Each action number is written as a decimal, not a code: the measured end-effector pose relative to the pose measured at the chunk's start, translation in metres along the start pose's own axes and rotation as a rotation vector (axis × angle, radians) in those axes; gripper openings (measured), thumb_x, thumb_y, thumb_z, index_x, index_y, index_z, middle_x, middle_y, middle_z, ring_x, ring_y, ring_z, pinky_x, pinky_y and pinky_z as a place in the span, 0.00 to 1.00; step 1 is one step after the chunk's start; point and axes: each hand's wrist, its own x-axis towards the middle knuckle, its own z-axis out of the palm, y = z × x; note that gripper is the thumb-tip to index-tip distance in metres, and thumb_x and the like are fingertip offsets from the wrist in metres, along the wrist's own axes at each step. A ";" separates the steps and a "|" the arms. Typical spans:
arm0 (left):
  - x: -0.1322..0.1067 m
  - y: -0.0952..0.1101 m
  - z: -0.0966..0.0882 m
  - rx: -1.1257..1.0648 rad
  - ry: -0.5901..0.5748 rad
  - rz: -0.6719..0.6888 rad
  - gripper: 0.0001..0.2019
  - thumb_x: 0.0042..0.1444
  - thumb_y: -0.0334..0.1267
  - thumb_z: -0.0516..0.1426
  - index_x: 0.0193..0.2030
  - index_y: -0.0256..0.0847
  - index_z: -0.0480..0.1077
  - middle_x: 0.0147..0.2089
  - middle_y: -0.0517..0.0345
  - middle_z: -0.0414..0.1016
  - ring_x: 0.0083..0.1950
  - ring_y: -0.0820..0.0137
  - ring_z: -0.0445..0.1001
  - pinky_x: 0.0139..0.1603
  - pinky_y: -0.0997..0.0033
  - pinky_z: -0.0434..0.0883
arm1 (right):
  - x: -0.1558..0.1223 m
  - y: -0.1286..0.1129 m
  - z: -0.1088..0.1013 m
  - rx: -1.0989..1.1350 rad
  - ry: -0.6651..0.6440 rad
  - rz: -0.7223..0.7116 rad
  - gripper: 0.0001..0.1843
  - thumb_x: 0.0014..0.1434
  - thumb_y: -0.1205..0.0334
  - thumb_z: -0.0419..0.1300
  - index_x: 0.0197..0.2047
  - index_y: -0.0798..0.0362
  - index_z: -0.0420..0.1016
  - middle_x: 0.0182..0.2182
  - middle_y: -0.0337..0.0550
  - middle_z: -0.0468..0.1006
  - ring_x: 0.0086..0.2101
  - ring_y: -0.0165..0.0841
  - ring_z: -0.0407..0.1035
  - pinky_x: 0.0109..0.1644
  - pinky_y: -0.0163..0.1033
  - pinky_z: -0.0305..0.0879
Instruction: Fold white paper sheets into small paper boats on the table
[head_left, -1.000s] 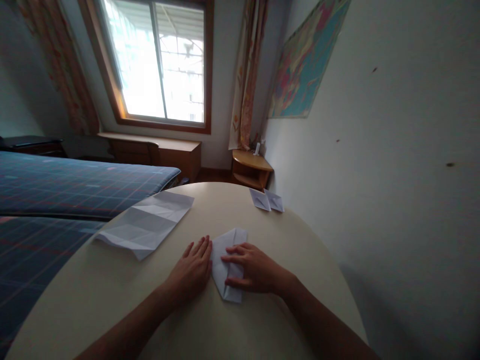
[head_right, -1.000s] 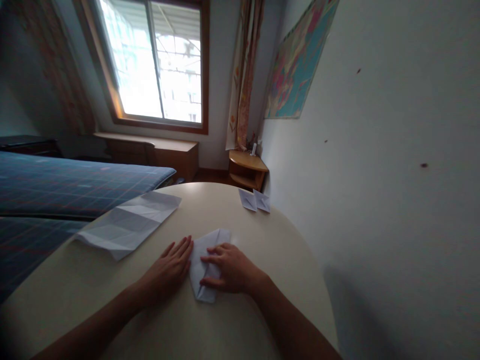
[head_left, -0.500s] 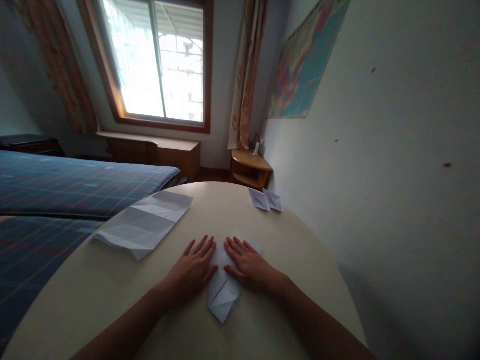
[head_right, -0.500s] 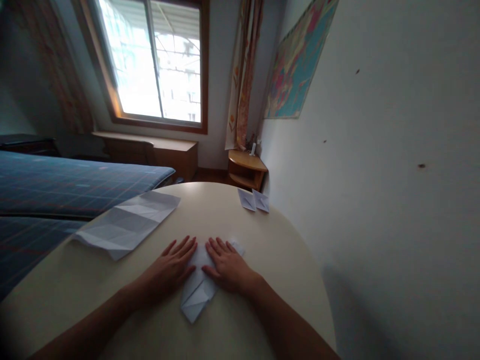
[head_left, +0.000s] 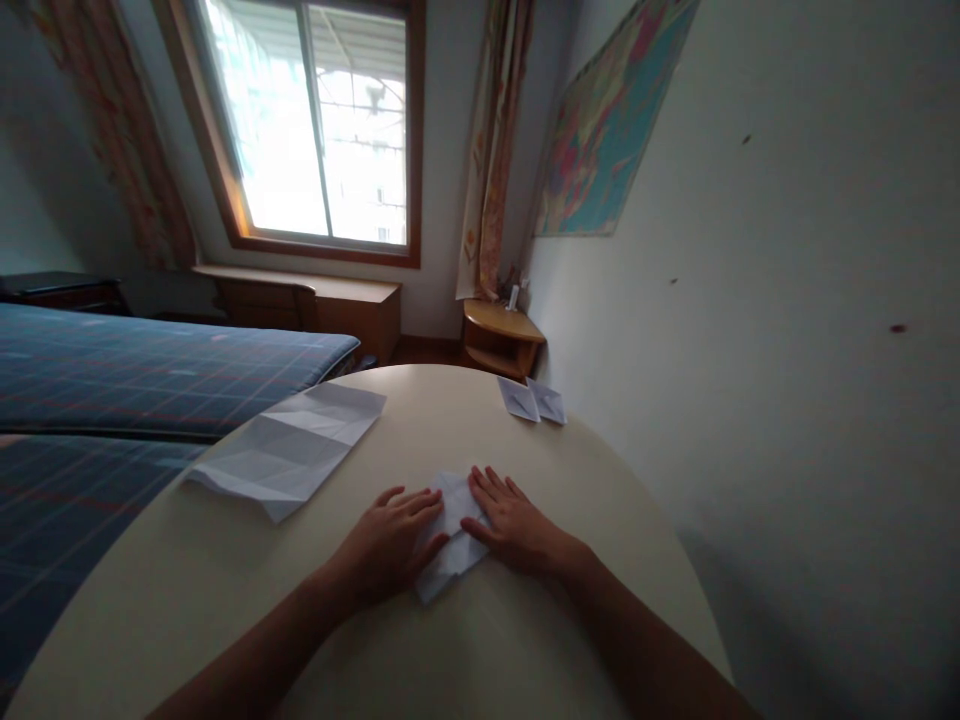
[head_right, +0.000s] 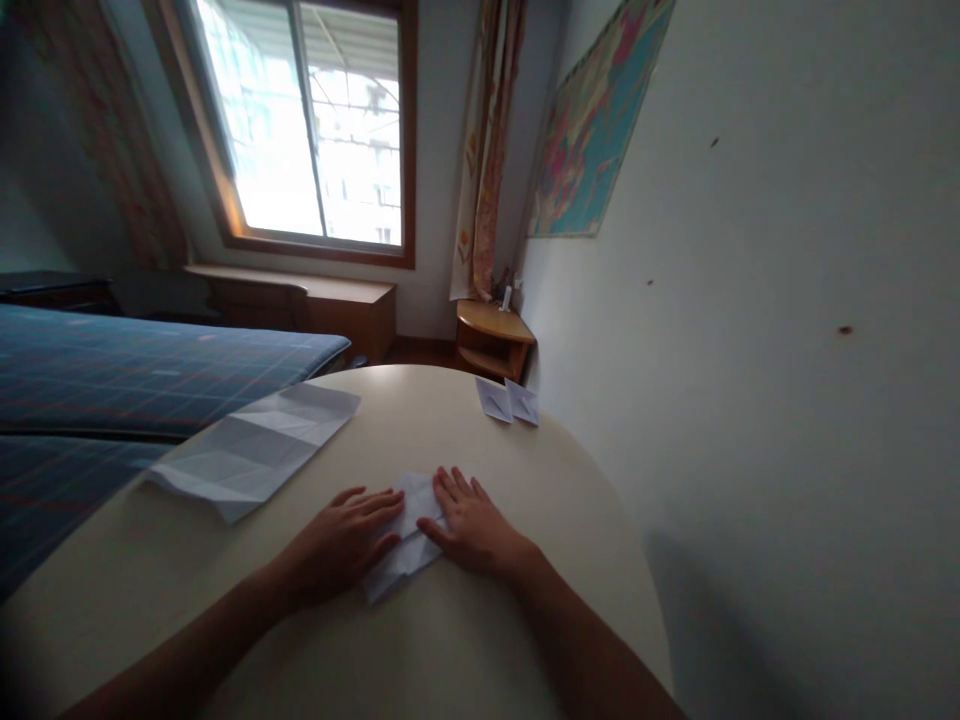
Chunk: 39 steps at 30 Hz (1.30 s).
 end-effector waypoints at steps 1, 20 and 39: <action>0.000 0.000 -0.003 0.005 -0.001 -0.010 0.19 0.66 0.46 0.50 0.59 0.44 0.67 0.62 0.51 0.71 0.63 0.60 0.68 0.64 0.52 0.61 | -0.002 0.003 -0.005 0.021 -0.033 -0.036 0.46 0.65 0.33 0.39 0.73 0.60 0.40 0.71 0.53 0.37 0.70 0.44 0.30 0.71 0.52 0.31; -0.003 0.012 -0.012 0.074 -0.084 0.047 0.20 0.60 0.43 0.55 0.57 0.40 0.68 0.61 0.47 0.72 0.56 0.55 0.70 0.56 0.51 0.69 | -0.006 0.004 -0.007 0.043 0.025 -0.261 0.47 0.59 0.40 0.59 0.71 0.60 0.51 0.69 0.62 0.47 0.68 0.47 0.42 0.70 0.54 0.42; -0.004 0.017 -0.013 0.041 -0.111 0.111 0.14 0.59 0.34 0.54 0.52 0.41 0.68 0.60 0.48 0.73 0.60 0.59 0.72 0.58 0.55 0.72 | -0.018 -0.005 -0.033 -0.034 0.138 -0.220 0.32 0.63 0.38 0.52 0.56 0.55 0.75 0.50 0.56 0.77 0.51 0.45 0.69 0.56 0.49 0.65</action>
